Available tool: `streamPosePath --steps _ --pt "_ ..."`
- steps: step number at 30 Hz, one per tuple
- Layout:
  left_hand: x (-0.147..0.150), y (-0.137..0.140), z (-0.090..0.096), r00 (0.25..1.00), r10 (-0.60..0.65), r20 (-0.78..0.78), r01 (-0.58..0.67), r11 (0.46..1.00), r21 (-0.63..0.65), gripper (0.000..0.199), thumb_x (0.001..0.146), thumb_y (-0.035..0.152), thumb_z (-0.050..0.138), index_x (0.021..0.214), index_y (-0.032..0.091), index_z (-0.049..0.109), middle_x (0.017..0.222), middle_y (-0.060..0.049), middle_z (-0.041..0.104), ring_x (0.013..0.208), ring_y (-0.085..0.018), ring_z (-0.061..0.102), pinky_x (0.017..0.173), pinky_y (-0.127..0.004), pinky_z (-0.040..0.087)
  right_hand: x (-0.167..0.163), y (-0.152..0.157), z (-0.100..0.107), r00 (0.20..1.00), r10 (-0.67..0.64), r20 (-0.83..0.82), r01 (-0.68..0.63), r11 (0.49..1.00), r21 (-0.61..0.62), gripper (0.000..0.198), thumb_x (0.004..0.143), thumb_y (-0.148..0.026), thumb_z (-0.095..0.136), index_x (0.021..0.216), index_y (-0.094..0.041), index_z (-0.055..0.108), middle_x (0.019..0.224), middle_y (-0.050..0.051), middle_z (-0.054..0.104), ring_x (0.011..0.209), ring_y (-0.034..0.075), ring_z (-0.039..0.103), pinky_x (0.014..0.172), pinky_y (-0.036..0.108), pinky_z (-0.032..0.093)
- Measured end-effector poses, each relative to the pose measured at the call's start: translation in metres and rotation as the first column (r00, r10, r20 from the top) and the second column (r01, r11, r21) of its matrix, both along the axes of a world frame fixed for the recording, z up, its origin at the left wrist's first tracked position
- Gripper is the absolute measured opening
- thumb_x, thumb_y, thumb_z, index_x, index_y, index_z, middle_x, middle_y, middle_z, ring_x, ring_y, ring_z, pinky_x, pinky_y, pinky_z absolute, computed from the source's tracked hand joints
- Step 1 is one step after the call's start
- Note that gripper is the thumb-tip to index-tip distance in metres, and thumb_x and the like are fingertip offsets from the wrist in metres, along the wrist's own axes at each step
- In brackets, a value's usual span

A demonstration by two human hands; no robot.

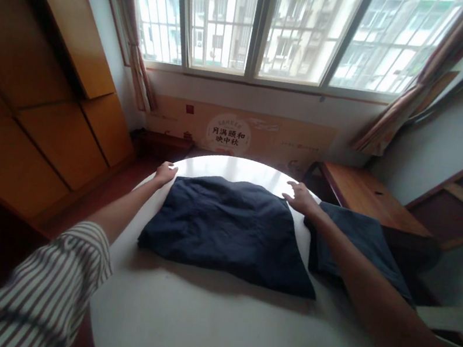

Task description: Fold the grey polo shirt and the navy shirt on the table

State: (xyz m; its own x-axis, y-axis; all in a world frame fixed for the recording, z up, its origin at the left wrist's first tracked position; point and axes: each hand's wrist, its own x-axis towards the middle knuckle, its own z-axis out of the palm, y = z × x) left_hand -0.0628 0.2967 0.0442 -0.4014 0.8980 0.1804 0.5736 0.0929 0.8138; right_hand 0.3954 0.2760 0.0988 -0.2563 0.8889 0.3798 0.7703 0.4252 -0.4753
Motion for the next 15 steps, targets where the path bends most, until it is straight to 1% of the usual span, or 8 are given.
streamPosePath --steps 3,4,6,8,9,10,12,15 --pt "-0.007 -0.036 -0.007 0.998 -0.023 -0.063 0.018 0.997 -0.073 0.040 0.071 0.043 0.073 0.096 0.012 0.067 0.084 -0.013 0.072 0.080 -0.024 0.067 0.075 -0.030 0.047 -0.001 -0.044 -0.014 0.981 0.057 0.185 -0.055 0.998 -0.013 0.034 0.087 -0.032 0.058 0.113 -0.011 0.066 0.105 0.015 0.066 0.094 0.025 0.064 0.087 0.035 0.051" --pt "-0.011 -0.053 -0.011 0.995 -0.047 -0.092 0.037 0.994 -0.104 0.042 0.072 0.046 0.071 0.098 0.013 0.067 0.082 -0.012 0.072 0.078 -0.024 0.067 0.073 -0.030 0.047 0.000 -0.066 -0.019 0.957 0.101 0.273 -0.103 0.995 -0.009 0.035 0.091 -0.033 0.054 0.116 -0.012 0.064 0.107 0.015 0.065 0.095 0.025 0.064 0.088 0.037 0.052" --pt "-0.018 -0.095 -0.017 0.976 -0.139 -0.170 0.104 0.974 -0.200 0.049 0.078 0.055 0.061 0.107 0.015 0.064 0.081 -0.010 0.071 0.073 -0.024 0.068 0.068 -0.029 0.047 0.007 -0.114 -0.030 0.910 0.224 0.349 -0.232 0.973 -0.019 0.036 0.095 -0.037 0.048 0.118 -0.015 0.063 0.111 0.014 0.065 0.098 0.024 0.064 0.086 0.036 0.054" --pt "-0.022 -0.139 -0.022 0.961 -0.216 -0.172 0.160 0.943 -0.291 0.059 0.079 0.062 0.058 0.117 0.017 0.060 0.080 -0.008 0.071 0.071 -0.023 0.068 0.064 -0.029 0.047 0.017 -0.157 -0.044 0.843 0.352 0.407 -0.370 0.928 -0.038 0.041 0.092 -0.043 0.055 0.123 -0.018 0.061 0.115 0.012 0.064 0.099 0.024 0.064 0.085 0.036 0.056" --pt "-0.021 -0.158 -0.024 0.960 -0.244 -0.136 0.187 0.923 -0.336 0.062 0.078 0.064 0.058 0.119 0.017 0.058 0.079 -0.007 0.072 0.070 -0.023 0.068 0.063 -0.028 0.047 0.023 -0.173 -0.051 0.830 0.359 0.427 -0.394 0.919 -0.008 0.044 0.090 -0.043 0.059 0.126 -0.018 0.060 0.117 0.013 0.064 0.102 0.025 0.064 0.085 0.037 0.056" --pt "-0.020 -0.175 -0.025 0.960 -0.266 -0.090 0.218 0.907 -0.360 0.066 0.077 0.066 0.058 0.122 0.018 0.056 0.079 -0.006 0.072 0.070 -0.023 0.068 0.062 -0.028 0.048 0.030 -0.185 -0.059 0.814 0.362 0.455 -0.422 0.906 0.034 0.044 0.088 -0.040 0.061 0.125 -0.017 0.060 0.118 0.013 0.065 0.104 0.026 0.064 0.086 0.038 0.057" --pt "-0.014 -0.198 -0.025 0.954 -0.299 -0.014 0.274 0.894 -0.353 0.071 0.075 0.066 0.060 0.126 0.018 0.052 0.080 -0.004 0.071 0.069 -0.022 0.067 0.060 -0.027 0.048 0.042 -0.196 -0.073 0.786 0.330 0.522 -0.454 0.882 0.126 0.035 0.088 -0.023 0.058 0.121 -0.015 0.063 0.115 0.014 0.066 0.105 0.027 0.063 0.087 0.039 0.057" --pt "-0.006 -0.212 -0.023 0.952 -0.305 0.002 0.294 0.915 -0.276 0.070 0.071 0.065 0.065 0.121 0.016 0.055 0.082 -0.005 0.071 0.071 -0.021 0.066 0.061 -0.027 0.049 0.056 -0.196 -0.085 0.751 0.268 0.604 -0.477 0.852 0.215 0.041 0.078 0.002 0.045 0.108 -0.013 0.068 0.104 0.013 0.069 0.096 0.024 0.066 0.082 0.036 0.058"
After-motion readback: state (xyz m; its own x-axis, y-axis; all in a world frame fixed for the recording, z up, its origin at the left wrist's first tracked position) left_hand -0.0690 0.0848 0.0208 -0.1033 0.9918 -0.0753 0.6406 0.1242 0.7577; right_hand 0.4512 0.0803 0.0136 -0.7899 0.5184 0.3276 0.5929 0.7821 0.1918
